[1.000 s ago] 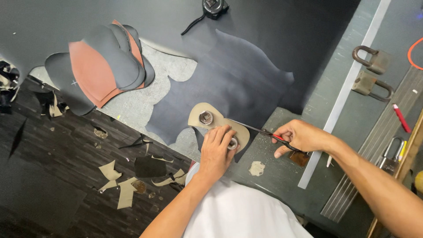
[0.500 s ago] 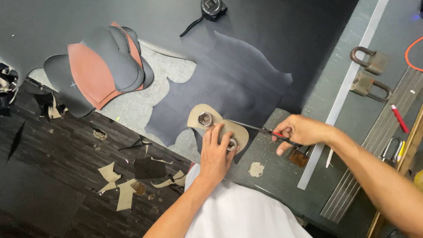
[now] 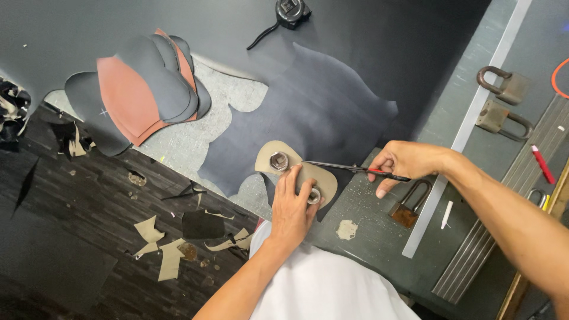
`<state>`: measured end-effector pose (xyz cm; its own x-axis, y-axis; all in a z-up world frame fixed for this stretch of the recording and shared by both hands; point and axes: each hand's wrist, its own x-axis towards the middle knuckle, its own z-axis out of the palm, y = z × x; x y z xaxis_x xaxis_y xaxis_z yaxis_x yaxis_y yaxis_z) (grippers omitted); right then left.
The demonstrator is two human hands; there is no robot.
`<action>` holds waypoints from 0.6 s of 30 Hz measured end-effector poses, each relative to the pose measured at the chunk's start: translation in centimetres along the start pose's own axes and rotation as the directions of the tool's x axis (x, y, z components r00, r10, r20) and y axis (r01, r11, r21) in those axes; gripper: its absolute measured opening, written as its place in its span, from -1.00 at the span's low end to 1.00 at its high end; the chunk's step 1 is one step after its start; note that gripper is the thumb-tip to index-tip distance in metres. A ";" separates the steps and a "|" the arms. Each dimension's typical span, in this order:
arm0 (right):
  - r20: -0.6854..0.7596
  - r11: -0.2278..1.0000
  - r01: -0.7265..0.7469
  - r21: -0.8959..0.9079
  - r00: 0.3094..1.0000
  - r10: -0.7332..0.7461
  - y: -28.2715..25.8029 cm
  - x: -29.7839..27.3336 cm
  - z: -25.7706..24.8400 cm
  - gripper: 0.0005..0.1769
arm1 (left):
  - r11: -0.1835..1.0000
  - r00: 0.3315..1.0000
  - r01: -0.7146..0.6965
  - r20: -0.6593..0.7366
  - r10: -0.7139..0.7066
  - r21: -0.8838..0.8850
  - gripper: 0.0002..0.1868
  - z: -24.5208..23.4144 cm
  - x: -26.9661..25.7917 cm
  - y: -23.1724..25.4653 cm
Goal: The person uses shears to cut a dark gray fabric piece around a beige template held in place by two metal weights. The person repeatedly repositions the template and fabric, trims edges, and removes small offcuts throughout the clip.
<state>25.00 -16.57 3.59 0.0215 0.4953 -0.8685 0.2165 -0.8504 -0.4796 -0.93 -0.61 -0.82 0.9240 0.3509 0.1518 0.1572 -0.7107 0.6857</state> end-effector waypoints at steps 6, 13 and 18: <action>0.028 0.999 0.038 -0.014 0.999 -0.038 0.6 -0.3 2.2 -0.53 | 1.000 1.000 0.005 0.004 -0.005 0.009 -0.54 -0.3 0.2 0.2; 0.130 0.864 0.056 0.500 0.982 -0.138 2.3 -1.4 8.4 -0.58 | 0.998 0.998 -0.053 0.018 0.053 -0.017 -0.54 -1.4 1.2 0.0; 0.081 0.694 0.157 0.703 0.951 -0.297 2.4 -1.0 12.6 -0.59 | 0.998 0.996 -0.039 0.075 0.043 -0.051 -0.55 -2.6 1.6 -0.7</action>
<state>13.26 -21.39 1.73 -0.1224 0.7094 -0.6941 -0.5326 -0.6371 -0.5572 -0.48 2.02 0.75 0.9533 0.2737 0.1274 0.1032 -0.6921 0.7144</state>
